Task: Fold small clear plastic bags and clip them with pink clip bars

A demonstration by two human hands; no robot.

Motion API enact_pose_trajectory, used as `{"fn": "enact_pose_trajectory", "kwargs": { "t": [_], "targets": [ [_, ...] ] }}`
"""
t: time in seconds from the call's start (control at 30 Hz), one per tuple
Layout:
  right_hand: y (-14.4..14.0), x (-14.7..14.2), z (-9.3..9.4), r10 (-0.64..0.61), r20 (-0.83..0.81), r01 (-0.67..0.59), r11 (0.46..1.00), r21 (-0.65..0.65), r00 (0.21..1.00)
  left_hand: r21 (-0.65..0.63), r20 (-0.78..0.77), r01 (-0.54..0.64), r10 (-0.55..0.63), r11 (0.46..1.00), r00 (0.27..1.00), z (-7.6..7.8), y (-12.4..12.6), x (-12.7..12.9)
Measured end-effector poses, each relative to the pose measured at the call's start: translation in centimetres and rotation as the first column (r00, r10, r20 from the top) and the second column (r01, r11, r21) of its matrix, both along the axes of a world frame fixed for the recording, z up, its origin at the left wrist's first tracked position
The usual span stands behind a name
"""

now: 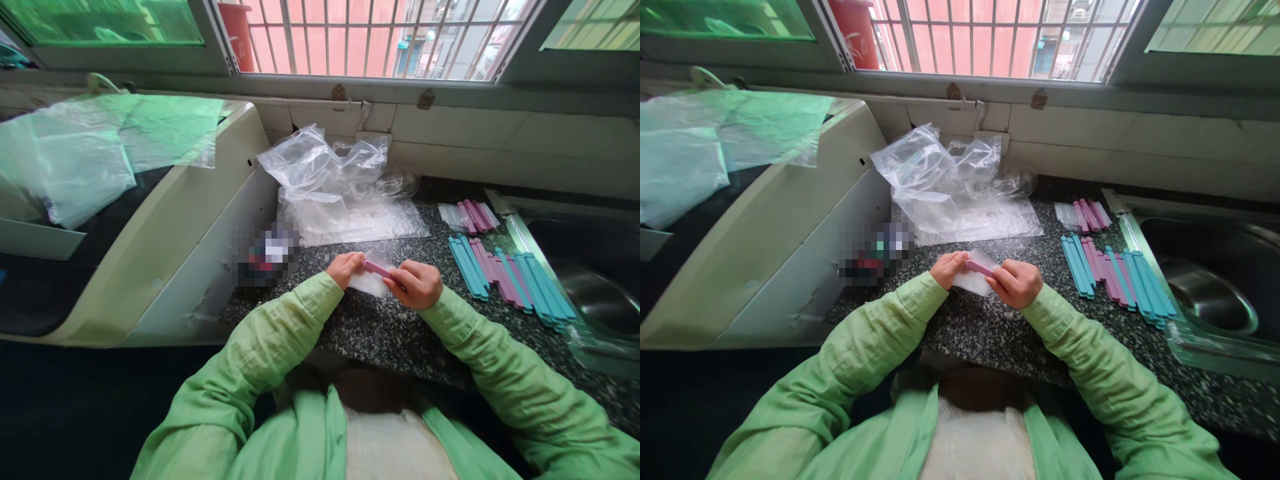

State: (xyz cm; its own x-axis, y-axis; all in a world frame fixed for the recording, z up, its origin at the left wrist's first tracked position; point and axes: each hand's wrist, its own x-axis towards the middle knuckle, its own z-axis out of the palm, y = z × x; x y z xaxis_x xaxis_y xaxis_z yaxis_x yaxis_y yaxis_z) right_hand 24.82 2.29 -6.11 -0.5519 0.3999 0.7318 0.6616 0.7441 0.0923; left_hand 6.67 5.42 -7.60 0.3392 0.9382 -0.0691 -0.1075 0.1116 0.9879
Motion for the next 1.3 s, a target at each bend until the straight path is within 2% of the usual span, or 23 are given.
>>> {"fn": "enact_pose_trajectory", "kwargs": {
  "t": [0.33, 0.57, 1.3],
  "targets": [
    [-0.1, 0.0, 0.4, -0.041, 0.024, 0.040, 0.999, 0.026, 0.999, 0.009, -0.016, -0.013, 0.013, 1.000, 1.000, 0.0, 0.1, 0.1],
    [0.0, -0.1, 0.5, 0.025, -0.047, -0.022, 0.998, 0.063, 0.999, -0.013, -0.025, -0.055, 0.054, 0.998, 0.998, -0.2, 0.2, 0.4],
    [-0.5, 0.4, 2.1, 0.039, -0.195, -0.024, 0.997, 0.077, 0.980, -0.040, 0.044, -0.131, 0.132, 0.991, 0.990, 0.0, 0.4, 0.3]
  ]
}}
